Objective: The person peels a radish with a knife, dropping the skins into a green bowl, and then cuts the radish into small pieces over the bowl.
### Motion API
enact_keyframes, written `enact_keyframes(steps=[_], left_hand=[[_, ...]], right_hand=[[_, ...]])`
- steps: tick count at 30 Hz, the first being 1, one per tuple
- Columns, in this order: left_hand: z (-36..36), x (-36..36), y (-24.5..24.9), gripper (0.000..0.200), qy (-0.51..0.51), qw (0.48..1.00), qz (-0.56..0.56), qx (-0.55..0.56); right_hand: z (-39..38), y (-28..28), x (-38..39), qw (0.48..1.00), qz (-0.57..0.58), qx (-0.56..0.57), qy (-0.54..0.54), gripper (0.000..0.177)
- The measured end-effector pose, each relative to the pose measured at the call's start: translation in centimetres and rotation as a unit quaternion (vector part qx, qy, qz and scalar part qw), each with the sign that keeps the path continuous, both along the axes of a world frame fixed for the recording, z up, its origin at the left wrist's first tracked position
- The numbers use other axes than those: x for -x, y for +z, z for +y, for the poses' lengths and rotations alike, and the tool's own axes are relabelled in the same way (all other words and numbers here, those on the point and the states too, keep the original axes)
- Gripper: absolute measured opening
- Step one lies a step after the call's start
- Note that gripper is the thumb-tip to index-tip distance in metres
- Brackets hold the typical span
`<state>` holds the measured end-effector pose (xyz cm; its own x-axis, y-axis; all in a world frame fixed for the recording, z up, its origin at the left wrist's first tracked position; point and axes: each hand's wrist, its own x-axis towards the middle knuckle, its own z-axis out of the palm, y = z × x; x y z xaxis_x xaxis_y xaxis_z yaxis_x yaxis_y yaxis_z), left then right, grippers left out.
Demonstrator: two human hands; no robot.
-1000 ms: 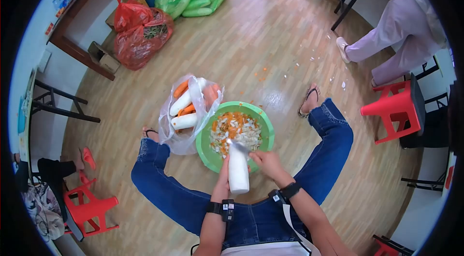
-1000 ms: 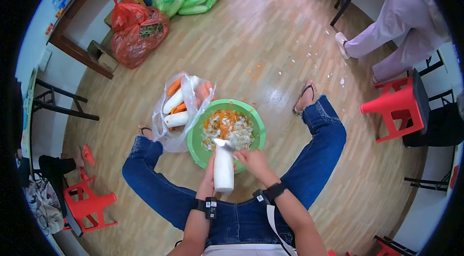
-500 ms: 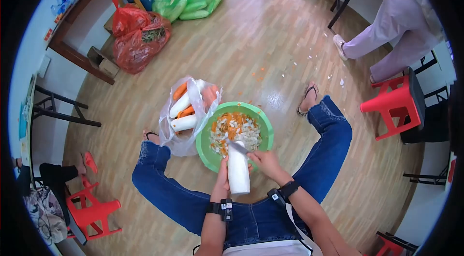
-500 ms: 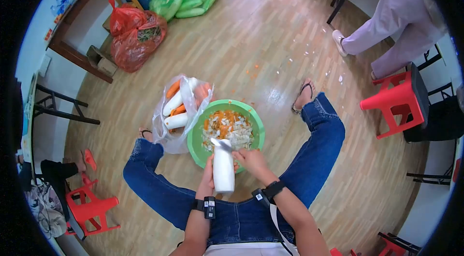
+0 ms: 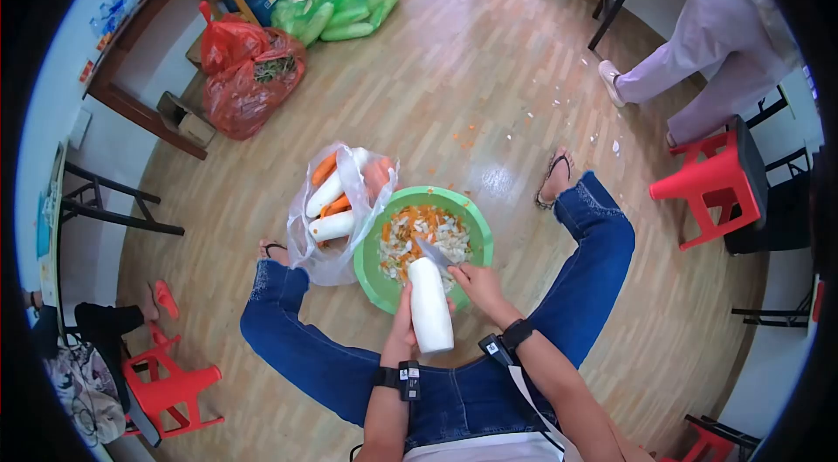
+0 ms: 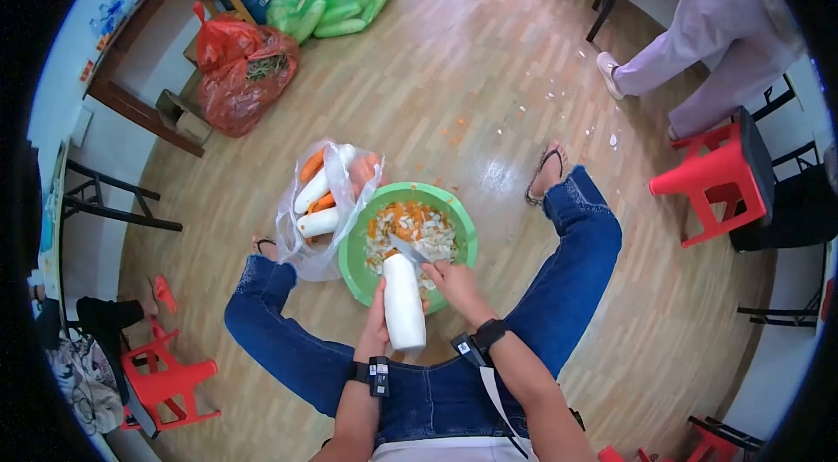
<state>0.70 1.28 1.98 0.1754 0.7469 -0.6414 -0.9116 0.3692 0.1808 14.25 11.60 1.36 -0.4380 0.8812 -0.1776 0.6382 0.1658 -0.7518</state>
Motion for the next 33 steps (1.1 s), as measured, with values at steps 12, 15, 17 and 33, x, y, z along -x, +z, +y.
enact_keyframes(steps=[12,15,17,33], left_hand=[[-0.2,-0.3,-1.3,0.057,-0.034,0.999,0.041,-0.002],[-0.2,-0.4,-1.8,0.06,-0.032,0.999,0.032,-0.004],[0.0,-0.5,-2.1,0.059,0.017,0.999,0.028,0.01],[0.0,0.1,-1.5,0.069,0.012,0.999,0.02,0.023]], right_hand=[[0.2,0.3,0.0,0.997,-0.021,-0.073,0.003,0.037],[1.7,-0.1,0.1,1.0,-0.004,0.01,-0.029,0.04],[0.9,0.9,-0.3,1.0,0.01,0.014,-0.017,0.038],[0.8,0.9,-0.1,1.0,-0.006,-0.011,0.019,0.035]])
